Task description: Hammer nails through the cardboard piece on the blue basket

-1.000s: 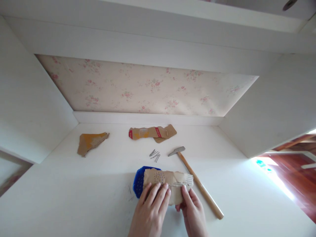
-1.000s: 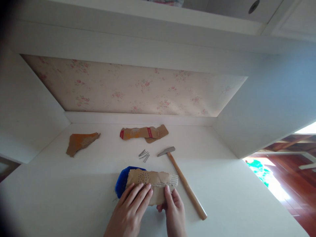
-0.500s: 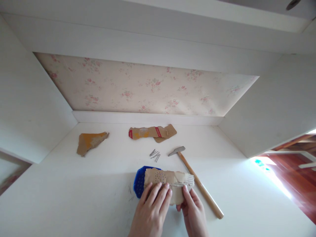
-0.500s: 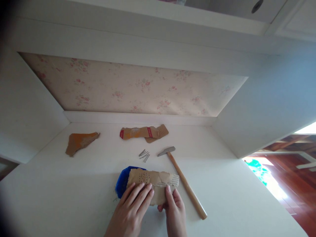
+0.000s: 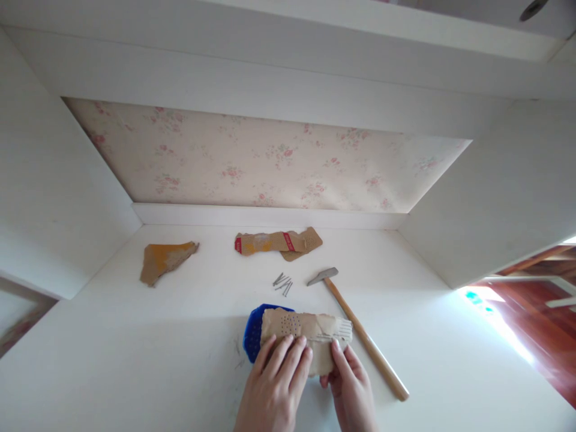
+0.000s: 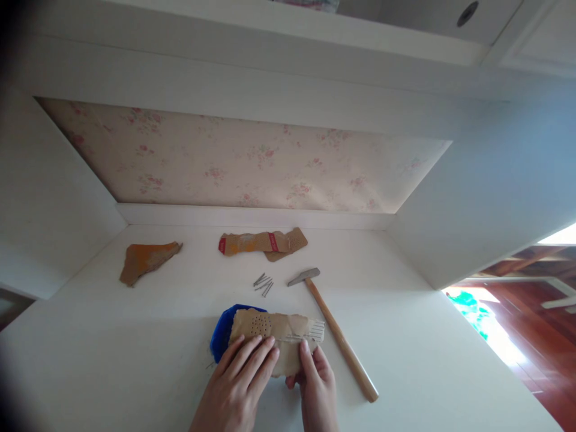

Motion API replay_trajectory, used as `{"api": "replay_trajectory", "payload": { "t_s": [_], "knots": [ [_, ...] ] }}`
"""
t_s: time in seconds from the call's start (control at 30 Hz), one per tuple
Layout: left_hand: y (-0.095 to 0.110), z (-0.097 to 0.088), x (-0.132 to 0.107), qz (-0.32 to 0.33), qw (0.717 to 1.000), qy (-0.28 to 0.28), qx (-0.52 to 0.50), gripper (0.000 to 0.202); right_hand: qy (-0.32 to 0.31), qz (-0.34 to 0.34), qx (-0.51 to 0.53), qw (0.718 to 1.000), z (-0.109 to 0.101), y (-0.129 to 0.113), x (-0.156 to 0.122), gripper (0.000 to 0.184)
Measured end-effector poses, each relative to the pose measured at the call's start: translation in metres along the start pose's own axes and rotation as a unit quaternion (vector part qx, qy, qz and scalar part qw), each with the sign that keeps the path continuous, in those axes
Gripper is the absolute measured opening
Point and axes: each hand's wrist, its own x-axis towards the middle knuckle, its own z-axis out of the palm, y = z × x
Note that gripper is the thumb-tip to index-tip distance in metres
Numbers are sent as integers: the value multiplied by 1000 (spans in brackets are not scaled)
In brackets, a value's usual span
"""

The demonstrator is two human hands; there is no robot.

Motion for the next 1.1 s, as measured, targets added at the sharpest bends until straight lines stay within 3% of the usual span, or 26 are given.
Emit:
{"api": "replay_trajectory", "payload": {
  "t_s": [0.47,1.1],
  "knots": [
    [1,-1,4,-19,1000,-23,-4,44,15,11,28,999,-2,5,1,31],
    [4,0,5,-30,999,-5,-13,46,-2,-5,34,999,-6,10,-2,30]
  ]
}}
